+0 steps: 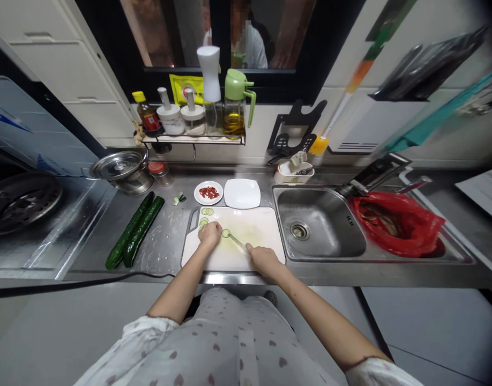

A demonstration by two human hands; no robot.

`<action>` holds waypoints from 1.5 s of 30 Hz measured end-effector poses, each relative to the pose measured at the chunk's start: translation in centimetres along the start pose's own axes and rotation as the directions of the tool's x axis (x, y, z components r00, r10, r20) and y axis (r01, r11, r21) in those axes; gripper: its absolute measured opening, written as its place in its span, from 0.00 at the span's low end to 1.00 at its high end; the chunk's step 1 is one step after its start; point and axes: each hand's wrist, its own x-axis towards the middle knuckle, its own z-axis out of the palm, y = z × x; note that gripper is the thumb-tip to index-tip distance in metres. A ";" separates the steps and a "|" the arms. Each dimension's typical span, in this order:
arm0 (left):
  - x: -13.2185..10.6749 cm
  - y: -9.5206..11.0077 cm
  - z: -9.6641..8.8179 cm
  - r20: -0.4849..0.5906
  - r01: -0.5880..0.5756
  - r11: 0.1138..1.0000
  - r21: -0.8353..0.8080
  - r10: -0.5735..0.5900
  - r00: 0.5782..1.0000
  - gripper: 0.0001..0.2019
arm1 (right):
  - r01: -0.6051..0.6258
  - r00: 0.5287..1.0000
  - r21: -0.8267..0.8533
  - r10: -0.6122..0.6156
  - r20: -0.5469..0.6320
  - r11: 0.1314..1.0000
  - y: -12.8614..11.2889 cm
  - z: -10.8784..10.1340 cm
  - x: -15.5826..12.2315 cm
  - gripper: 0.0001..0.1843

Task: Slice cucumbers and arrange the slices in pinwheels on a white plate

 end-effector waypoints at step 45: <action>0.5 0.1 -0.3 0.027 0.016 1.000 0.015 -0.017 0.999 0.08 | 0.003 0.999 0.030 -0.004 0.032 1.000 -1.0 -1.3 2.0 0.20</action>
